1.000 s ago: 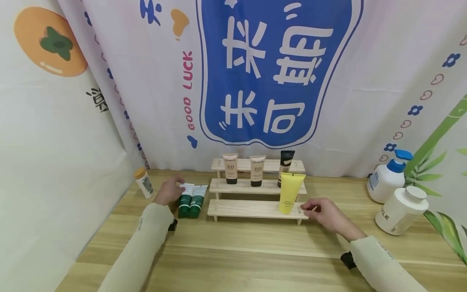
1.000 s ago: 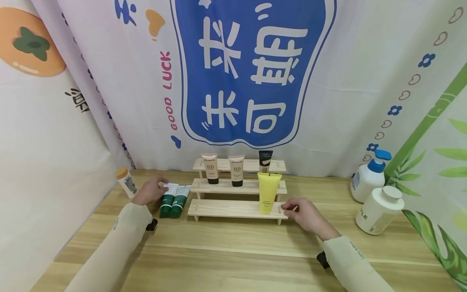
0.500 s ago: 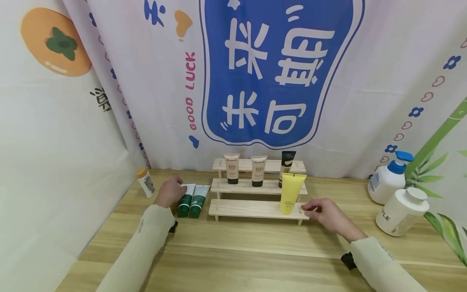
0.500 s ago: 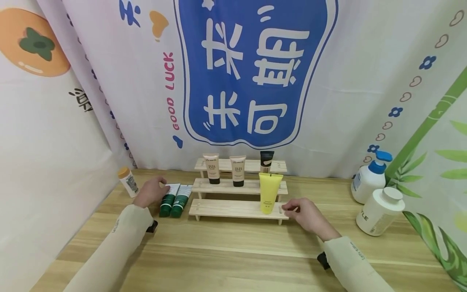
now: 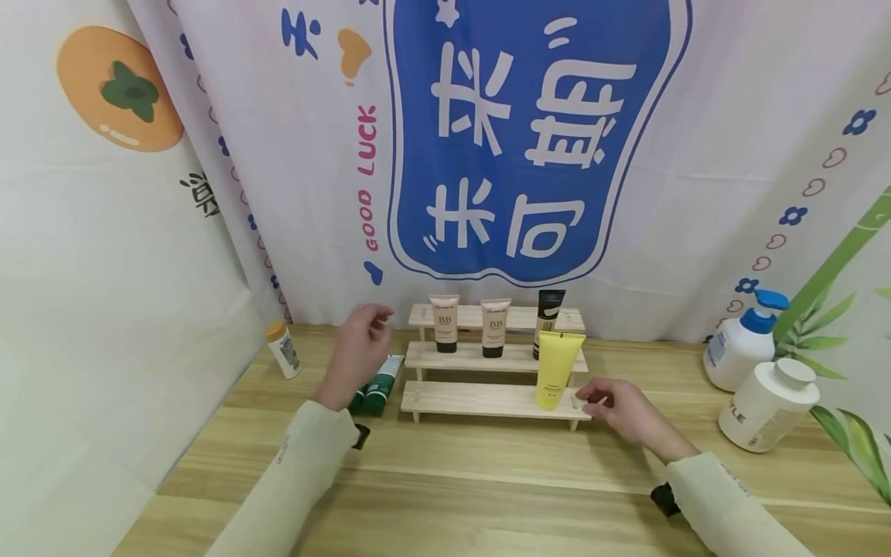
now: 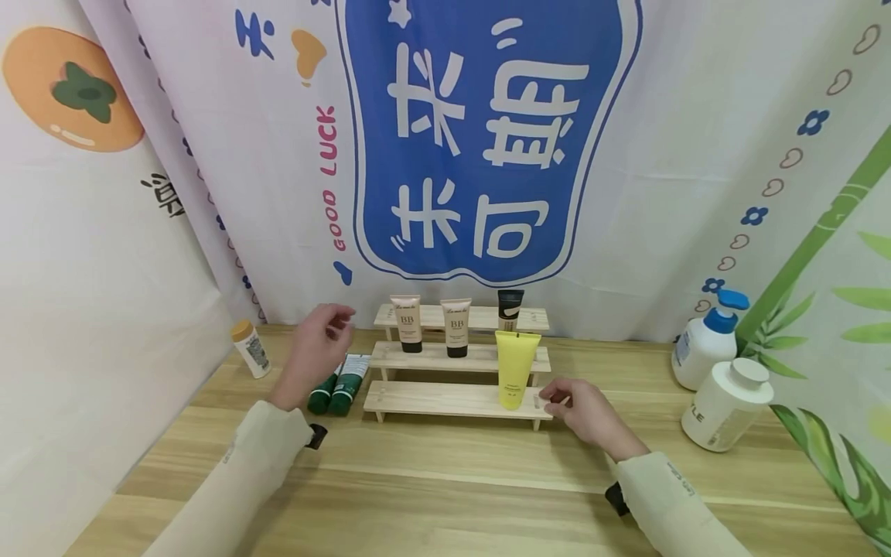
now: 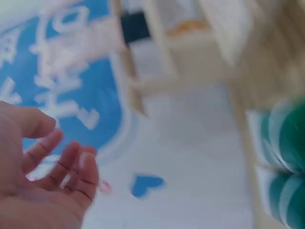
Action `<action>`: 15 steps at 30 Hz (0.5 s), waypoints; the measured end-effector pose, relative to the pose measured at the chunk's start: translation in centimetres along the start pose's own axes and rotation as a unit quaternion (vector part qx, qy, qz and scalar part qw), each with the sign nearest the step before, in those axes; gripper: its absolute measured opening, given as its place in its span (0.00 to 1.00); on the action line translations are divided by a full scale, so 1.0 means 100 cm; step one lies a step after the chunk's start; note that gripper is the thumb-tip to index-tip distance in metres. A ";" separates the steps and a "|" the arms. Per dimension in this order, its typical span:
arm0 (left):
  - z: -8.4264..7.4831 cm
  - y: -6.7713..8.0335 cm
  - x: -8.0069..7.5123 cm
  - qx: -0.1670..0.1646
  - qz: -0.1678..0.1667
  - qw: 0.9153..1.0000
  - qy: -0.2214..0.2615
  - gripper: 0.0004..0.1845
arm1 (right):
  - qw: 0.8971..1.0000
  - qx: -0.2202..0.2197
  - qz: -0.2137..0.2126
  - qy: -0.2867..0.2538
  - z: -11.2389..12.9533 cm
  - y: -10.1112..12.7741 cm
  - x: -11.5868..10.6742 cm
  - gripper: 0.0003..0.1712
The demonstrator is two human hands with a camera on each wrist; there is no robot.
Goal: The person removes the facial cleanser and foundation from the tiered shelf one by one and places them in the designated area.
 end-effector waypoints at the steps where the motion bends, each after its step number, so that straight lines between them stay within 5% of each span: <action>1: -0.010 0.001 0.001 0.034 -0.006 0.999 0.014 0.11 | 1.000 0.004 -0.001 -0.002 0.000 0.000 0.000 0.08; 6: -0.060 0.008 0.013 0.153 0.012 0.986 0.070 0.14 | 1.000 0.005 -0.001 -0.006 0.003 0.001 -0.001 0.08; 10: -0.090 0.018 0.032 0.175 0.068 0.979 0.079 0.17 | 1.000 0.006 -0.001 -0.004 0.002 0.001 -0.001 0.08; 15: -0.115 0.033 0.066 0.183 0.114 0.976 0.032 0.21 | 1.000 -0.004 0.000 -0.003 0.000 0.001 0.000 0.09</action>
Point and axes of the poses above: each hand's wrist, its own y-axis away from the middle knuckle, its own x-axis out of the palm, z = x × y, the point moved 4 cm from there along -y, towards the middle knuckle, and after that the axes turned 11 degrees about -x, right-handed, at the moved point
